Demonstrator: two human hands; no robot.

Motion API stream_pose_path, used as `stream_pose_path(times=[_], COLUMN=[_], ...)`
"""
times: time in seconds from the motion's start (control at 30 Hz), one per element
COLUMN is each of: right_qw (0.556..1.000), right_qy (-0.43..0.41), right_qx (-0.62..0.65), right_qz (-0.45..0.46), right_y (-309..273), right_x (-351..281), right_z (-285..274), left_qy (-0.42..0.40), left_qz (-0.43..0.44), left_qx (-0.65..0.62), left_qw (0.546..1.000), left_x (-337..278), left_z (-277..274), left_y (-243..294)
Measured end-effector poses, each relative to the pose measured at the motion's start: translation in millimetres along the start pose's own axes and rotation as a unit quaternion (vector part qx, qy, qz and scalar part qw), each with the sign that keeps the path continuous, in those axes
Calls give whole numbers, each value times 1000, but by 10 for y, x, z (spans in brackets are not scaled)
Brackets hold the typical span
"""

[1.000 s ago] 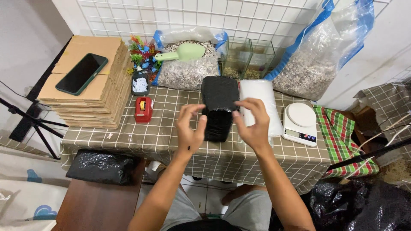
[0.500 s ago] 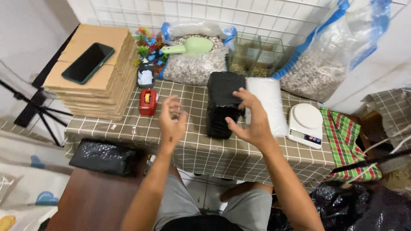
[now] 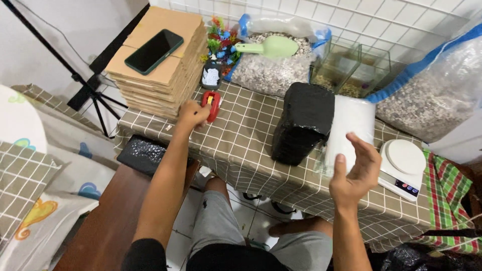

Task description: Wrapping a black rectangular object with black plastic film and securing it with tape

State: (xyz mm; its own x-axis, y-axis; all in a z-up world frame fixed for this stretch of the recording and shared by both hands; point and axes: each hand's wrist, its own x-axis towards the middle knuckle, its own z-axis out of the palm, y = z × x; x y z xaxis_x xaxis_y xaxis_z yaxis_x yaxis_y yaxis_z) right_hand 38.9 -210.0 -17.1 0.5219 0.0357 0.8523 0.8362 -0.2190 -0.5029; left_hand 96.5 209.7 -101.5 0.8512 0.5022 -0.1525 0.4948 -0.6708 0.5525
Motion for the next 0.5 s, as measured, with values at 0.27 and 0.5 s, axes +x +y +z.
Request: stream_pose_path(times=[0.27,0.5], right_qw=[992,989], right_qy=[58,54], right_qx=[8,22], right_qz=[110,132], right_y=[202,24], right_x=[-400,-476], right_z=[-188,-73], left_qy=[-43,-23], left_qz=[-82,-51], left_qx=[-226,-148], left_qw=[970,987], left_x=[243,-19], left_z=[46,47], left_y=[46,64])
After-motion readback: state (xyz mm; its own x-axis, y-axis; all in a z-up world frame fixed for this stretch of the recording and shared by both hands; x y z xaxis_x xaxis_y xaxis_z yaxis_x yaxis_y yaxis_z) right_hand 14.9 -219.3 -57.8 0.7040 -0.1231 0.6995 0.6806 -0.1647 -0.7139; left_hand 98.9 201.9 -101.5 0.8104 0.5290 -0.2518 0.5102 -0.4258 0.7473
